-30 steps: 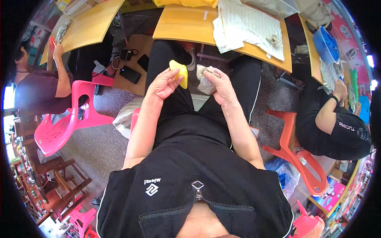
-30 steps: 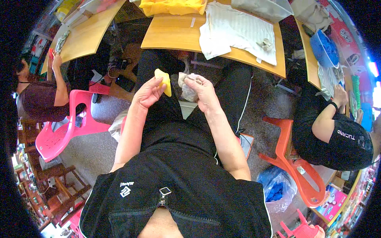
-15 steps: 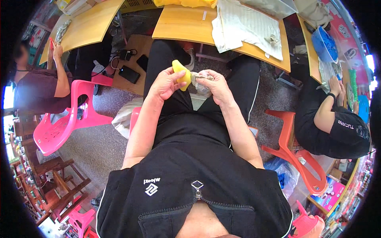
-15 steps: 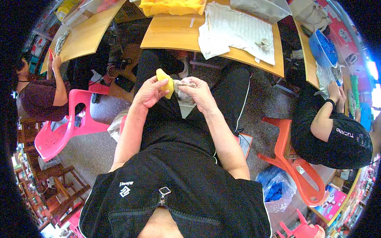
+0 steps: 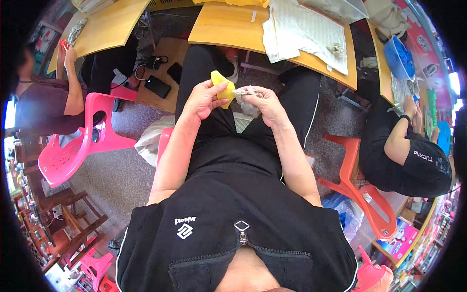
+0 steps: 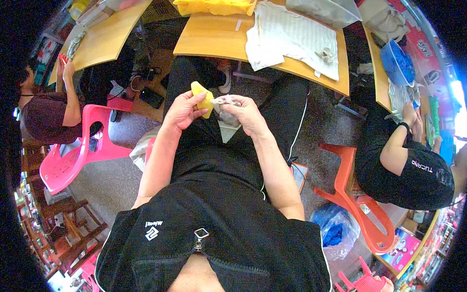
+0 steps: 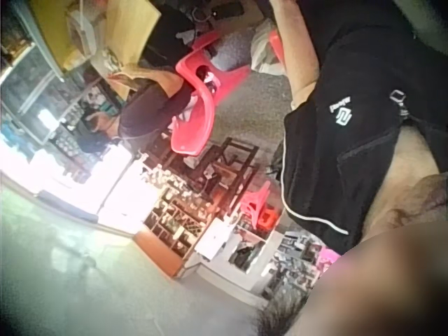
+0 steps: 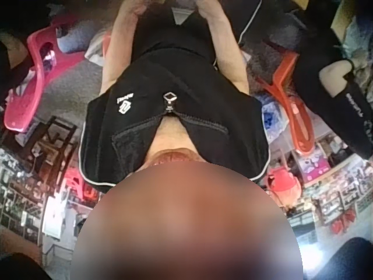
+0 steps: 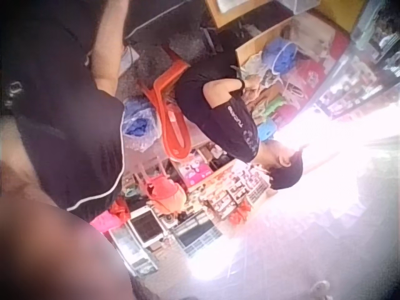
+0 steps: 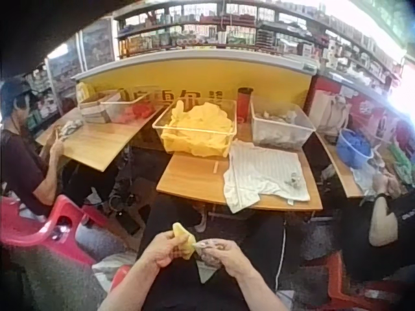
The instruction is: Assembling small yellow clay or wax figurine components, likely for a festival or craft.
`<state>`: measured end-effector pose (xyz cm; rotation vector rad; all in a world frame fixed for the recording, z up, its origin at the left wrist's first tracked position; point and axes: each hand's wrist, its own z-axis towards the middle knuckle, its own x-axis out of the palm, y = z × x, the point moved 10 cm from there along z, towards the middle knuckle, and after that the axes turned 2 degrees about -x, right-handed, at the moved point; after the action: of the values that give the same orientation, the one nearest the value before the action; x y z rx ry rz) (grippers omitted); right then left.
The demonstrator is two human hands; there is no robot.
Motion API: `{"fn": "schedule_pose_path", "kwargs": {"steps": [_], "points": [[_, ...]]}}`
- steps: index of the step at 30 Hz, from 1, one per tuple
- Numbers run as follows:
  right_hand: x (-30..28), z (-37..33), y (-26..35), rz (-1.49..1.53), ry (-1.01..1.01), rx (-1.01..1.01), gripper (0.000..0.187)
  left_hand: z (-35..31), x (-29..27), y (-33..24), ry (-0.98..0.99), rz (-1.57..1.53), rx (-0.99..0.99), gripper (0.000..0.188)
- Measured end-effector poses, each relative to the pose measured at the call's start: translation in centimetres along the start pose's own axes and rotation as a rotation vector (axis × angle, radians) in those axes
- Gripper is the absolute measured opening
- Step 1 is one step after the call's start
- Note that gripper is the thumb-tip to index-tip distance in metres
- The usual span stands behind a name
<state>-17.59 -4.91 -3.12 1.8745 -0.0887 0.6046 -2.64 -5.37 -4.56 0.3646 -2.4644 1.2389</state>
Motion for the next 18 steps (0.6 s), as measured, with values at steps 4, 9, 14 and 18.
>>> {"fn": "schedule_pose_path", "kwargs": {"steps": [4, 9, 14, 18], "points": [[-0.3, 0.1, -0.3, -0.034, -0.030, 0.004, 0.022, 0.1, 0.0, 0.0, 0.000, 0.043, -0.001, 0.023], [-0.2, 0.3, -0.6, -0.036, -0.027, -0.016, 0.023, 0.0, 0.4, -0.1, -0.020, 0.082, 0.034, 0.023], [-0.1, 0.3, -0.7, -0.004, -0.038, -0.004, 0.024, -0.2, 0.8, -0.3, -0.039, 0.056, 0.078, 0.035], [-0.8, 0.4, -1.3, 0.137, -0.081, 0.056, 0.024, -0.4, 1.7, -1.6, 0.043, 0.074, 0.251, 0.051]]}}
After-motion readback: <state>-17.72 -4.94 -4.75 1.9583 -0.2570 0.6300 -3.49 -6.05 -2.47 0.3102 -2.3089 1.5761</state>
